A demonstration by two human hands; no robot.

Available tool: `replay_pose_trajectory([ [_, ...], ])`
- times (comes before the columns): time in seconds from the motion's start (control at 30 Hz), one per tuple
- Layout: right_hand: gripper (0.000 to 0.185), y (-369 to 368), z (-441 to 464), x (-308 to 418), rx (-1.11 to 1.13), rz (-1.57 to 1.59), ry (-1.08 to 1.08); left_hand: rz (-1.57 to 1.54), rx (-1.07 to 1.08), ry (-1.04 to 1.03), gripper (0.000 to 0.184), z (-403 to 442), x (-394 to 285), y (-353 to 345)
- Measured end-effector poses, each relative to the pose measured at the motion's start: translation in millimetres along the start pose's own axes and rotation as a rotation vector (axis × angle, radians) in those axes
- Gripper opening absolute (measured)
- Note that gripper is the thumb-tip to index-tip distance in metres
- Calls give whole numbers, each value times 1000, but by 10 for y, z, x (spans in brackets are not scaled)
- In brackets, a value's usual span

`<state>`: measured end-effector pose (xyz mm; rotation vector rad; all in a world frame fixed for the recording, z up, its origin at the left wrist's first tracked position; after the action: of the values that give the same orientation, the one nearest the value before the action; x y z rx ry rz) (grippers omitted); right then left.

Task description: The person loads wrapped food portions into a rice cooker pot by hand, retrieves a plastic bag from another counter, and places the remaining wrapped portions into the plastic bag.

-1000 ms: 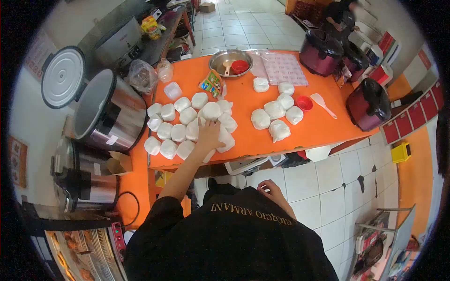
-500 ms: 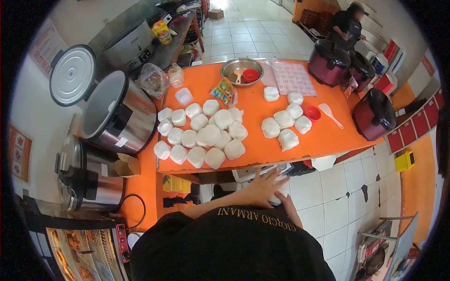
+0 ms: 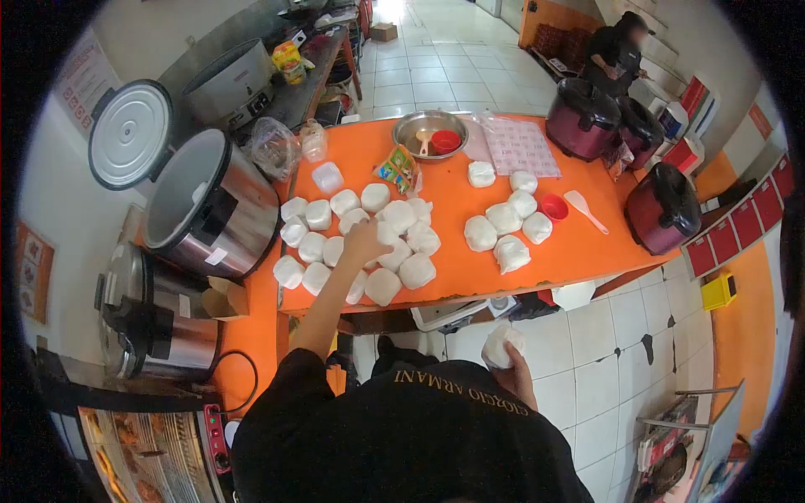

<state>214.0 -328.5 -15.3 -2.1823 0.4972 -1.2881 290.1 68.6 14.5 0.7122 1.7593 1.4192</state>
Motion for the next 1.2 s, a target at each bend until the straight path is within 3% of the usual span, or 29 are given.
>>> replay_pose_trajectory([
  [0.03,60,-26,-3,17,0,-1,1,-2,0,0,78,-39,-61,20],
  [0.1,53,-147,-55,69,34,23,-9,-637,159,9,71,-329,-338,288],
  [0.17,54,-262,-78,89,77,84,17,-982,358,-141,67,-682,-668,333],
  [0.23,55,-403,-129,149,119,140,39,-1129,448,-227,70,-1032,-946,125],
  [0.3,59,-547,-187,243,202,189,115,-988,445,-250,73,-1313,-1119,-133],
  [0.43,62,-452,-168,203,214,168,115,-853,280,-300,61,-1765,-1378,-546],
  [0.5,63,-422,-132,169,271,-78,154,-837,221,-339,53,-1839,-1417,-582],
  [0.57,65,-475,-149,213,215,14,112,-994,421,-319,40,-1859,-1418,-579],
  [0.6,68,-555,-203,284,205,85,77,-1100,550,-412,38,-1822,-1384,-428],
  [0.67,71,-512,-227,345,251,260,16,-1291,1131,0,40,-1707,-1317,-61],
  [0.7,67,-460,-220,339,219,304,16,-1129,849,-306,40,-1495,-1253,-140],
  [0.73,66,-398,-234,339,207,298,29,-686,417,-607,47,-1193,-1109,-222],
  [0.8,65,-263,-258,311,187,302,70,-157,22,-460,47,-615,-991,-150],
  [0.87,65,-123,-264,246,97,267,48,-240,-267,-391,60,-247,-921,197],
  [0.93,67,-39,-305,215,105,315,55,128,-307,-188,79,475,-446,-327],
  [0.97,69,-23,-303,209,119,356,46,124,-322,-207,79,639,-360,-352],
  [1.03,70,-90,-373,264,99,373,87,107,201,-133,85,871,-319,-421],
  [1.2,68,-99,-446,271,97,353,126,106,217,-168,85,827,-454,-387],
])
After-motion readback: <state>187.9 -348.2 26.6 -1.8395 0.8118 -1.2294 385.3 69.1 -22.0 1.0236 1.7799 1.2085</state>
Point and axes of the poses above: each hand's wrist, its own z-axis towards the middle knuckle, its own y-axis out of the back of the hand, x = y × z, the point moved 2 cm from there along z, towards the middle knuckle, and after that the axes turned 15 degrees about y, right-handed, at the moved point
